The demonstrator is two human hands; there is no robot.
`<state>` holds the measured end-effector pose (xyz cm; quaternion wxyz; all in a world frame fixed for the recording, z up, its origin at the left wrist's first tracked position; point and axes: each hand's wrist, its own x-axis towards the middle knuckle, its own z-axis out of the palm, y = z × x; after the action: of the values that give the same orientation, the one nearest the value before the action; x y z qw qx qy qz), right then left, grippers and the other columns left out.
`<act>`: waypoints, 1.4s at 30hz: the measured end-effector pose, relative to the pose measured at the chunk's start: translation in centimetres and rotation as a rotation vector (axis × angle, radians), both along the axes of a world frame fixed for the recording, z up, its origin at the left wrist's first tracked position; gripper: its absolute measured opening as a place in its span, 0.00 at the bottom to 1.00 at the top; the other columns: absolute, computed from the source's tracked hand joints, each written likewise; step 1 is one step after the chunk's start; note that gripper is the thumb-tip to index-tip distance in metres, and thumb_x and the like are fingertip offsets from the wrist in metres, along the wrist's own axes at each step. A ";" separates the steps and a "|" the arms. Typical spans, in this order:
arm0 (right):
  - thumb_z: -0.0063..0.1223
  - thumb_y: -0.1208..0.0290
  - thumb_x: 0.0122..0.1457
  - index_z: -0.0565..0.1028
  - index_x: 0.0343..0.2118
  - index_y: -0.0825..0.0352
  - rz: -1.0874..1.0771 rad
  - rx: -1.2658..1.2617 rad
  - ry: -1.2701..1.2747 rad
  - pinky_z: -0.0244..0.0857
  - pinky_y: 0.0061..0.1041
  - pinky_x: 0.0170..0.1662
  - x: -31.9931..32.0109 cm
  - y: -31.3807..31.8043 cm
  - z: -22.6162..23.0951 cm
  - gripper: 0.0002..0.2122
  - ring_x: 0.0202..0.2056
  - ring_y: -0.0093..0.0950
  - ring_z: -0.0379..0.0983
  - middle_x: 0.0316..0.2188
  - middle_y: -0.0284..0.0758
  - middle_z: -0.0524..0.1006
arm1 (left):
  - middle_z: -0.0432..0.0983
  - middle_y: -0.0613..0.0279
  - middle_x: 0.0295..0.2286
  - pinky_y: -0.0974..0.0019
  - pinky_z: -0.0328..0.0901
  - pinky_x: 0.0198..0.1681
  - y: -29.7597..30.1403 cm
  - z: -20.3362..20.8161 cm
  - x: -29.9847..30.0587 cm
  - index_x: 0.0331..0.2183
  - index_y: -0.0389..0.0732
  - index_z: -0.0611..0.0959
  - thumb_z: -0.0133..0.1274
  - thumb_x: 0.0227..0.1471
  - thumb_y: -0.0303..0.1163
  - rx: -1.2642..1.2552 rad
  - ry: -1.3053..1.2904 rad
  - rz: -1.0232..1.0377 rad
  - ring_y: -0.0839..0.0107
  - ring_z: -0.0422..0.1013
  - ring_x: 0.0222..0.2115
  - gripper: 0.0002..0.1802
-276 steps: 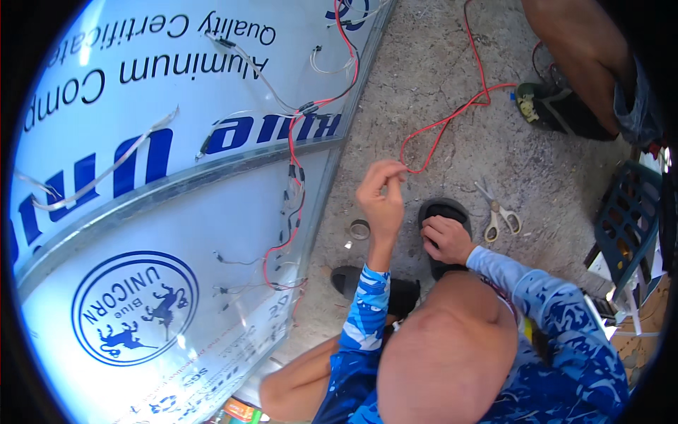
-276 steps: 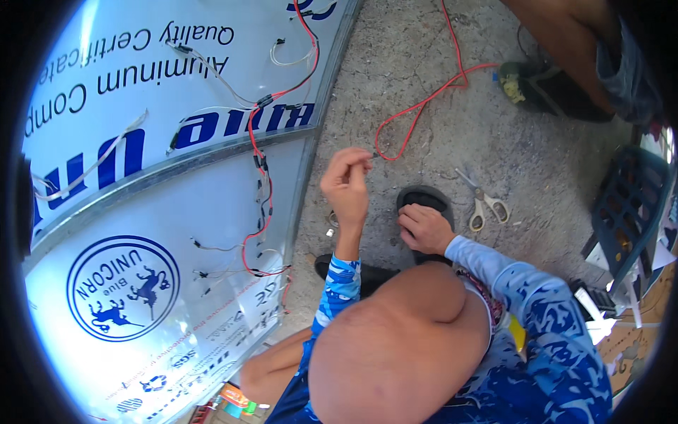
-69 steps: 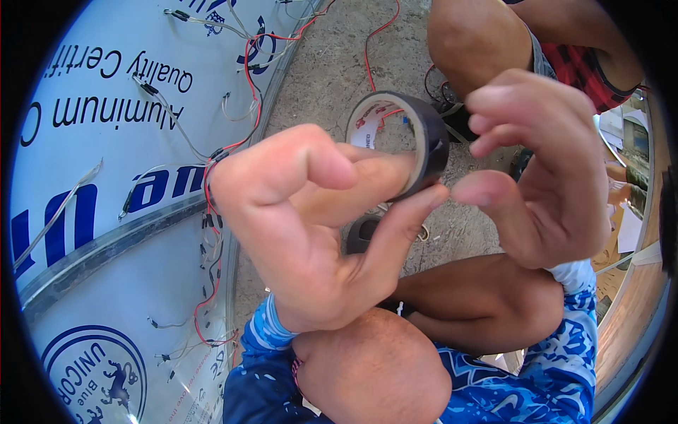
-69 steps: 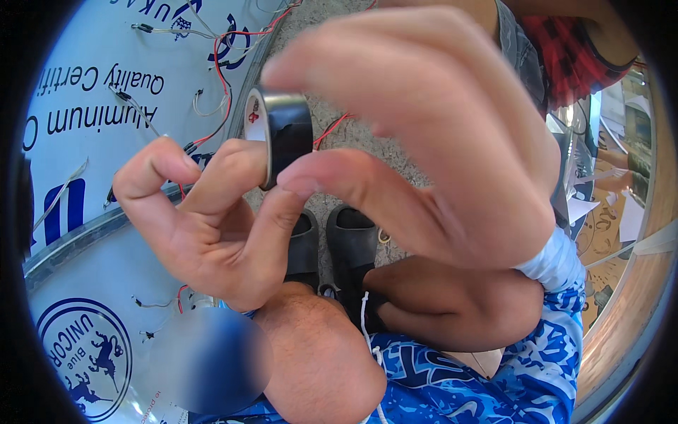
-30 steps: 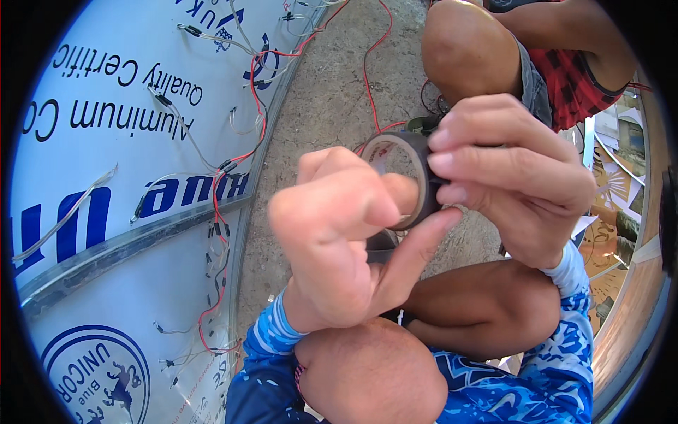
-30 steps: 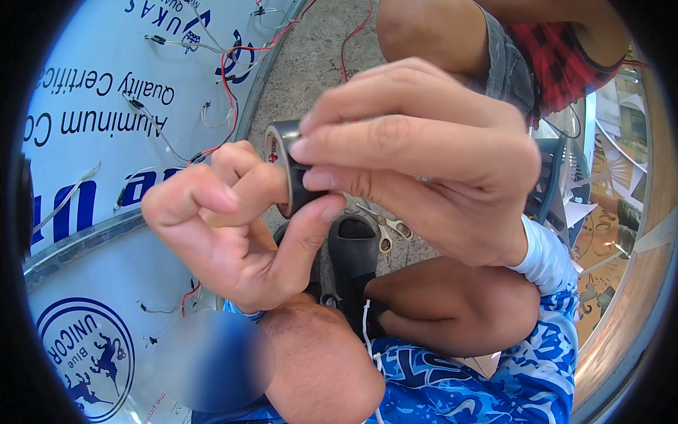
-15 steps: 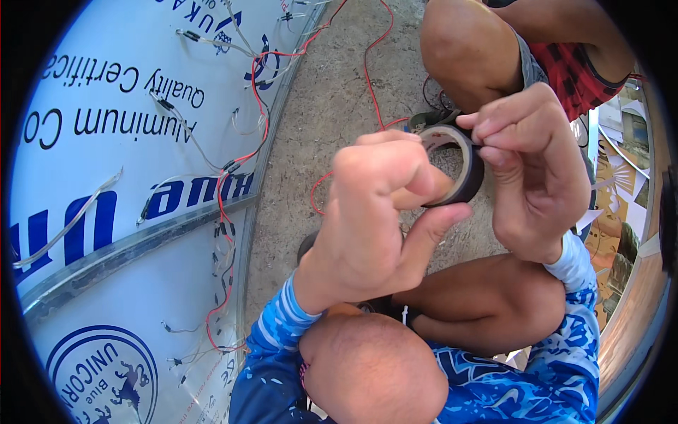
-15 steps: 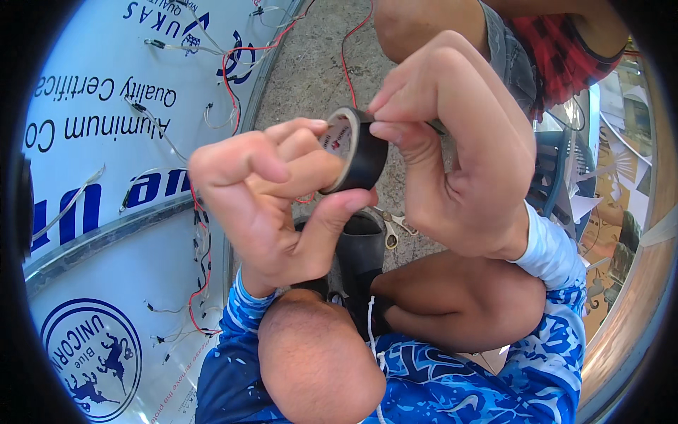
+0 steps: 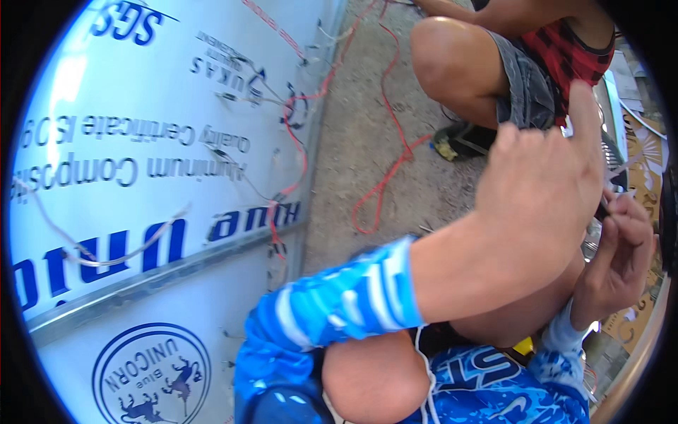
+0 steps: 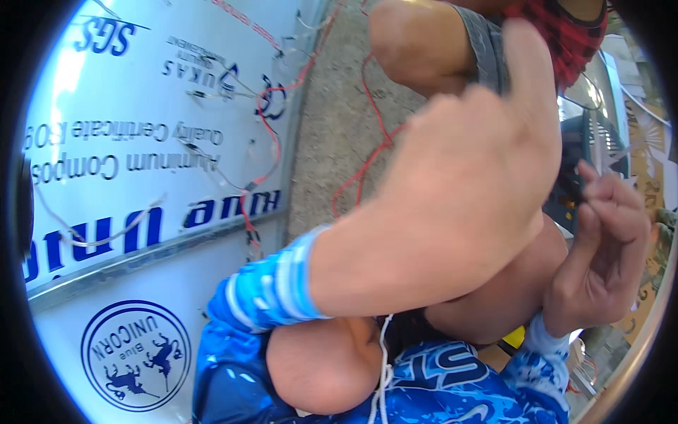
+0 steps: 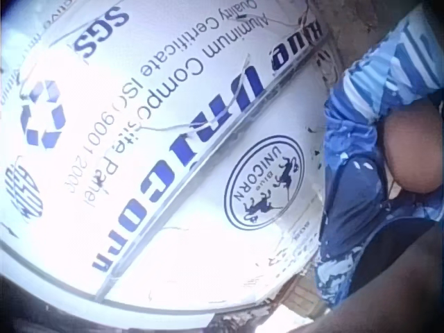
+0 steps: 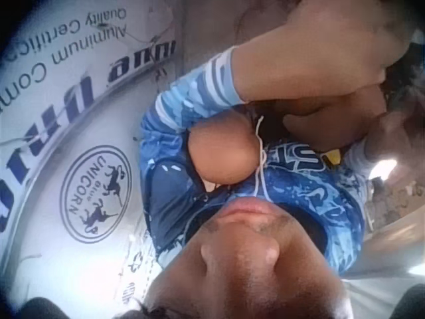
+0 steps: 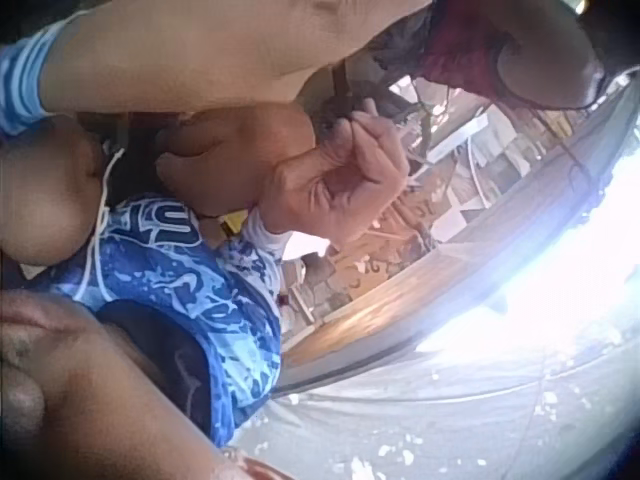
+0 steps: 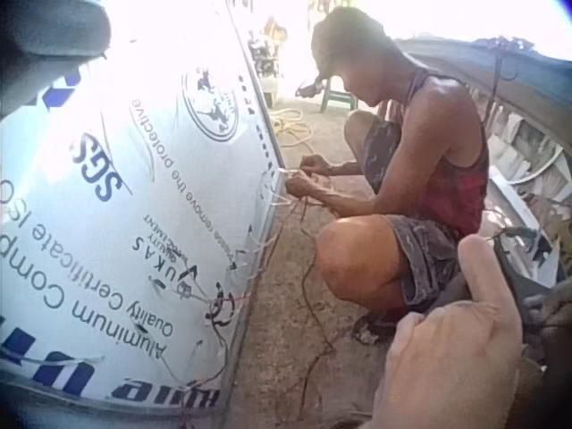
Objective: Taping electrical wire connections on a signage panel using electrical tape and scissors.
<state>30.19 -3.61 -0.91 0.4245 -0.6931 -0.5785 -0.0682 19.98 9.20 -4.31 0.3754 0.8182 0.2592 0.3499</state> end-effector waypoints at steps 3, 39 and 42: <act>0.47 0.88 0.64 0.70 0.37 0.75 -0.143 -0.025 0.092 0.69 0.34 0.56 -0.4 -3.7 -0.2 0.03 0.47 0.32 0.73 0.42 0.46 0.74 | 0.79 0.47 0.21 0.57 0.68 0.33 -1.1 1.0 -0.9 0.54 0.13 0.61 0.64 0.39 0.30 0.065 0.133 -0.130 0.50 0.77 0.21 0.46; 0.62 0.61 0.56 0.70 0.49 0.70 -0.742 -0.080 1.022 0.68 0.25 0.45 0.8 -17.1 -4.1 0.23 0.42 0.23 0.74 0.42 0.34 0.77 | 0.73 0.44 0.17 0.55 0.70 0.21 -7.4 0.5 -2.7 0.52 0.14 0.60 0.54 0.44 0.19 -0.301 -0.414 -0.887 0.48 0.76 0.20 0.36; 0.64 0.58 0.54 0.70 0.49 0.69 -0.925 0.013 1.087 0.67 0.26 0.47 1.8 -18.4 -3.4 0.25 0.44 0.23 0.74 0.42 0.34 0.76 | 0.72 0.46 0.17 0.56 0.70 0.20 -7.0 0.3 -2.9 0.49 0.16 0.63 0.49 0.49 0.20 -0.224 -0.517 -0.661 0.51 0.76 0.20 0.26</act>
<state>32.01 -21.97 -4.34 0.5846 -0.8008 0.0687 0.1104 17.07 2.15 -4.03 0.6063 0.6970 -0.0826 0.3739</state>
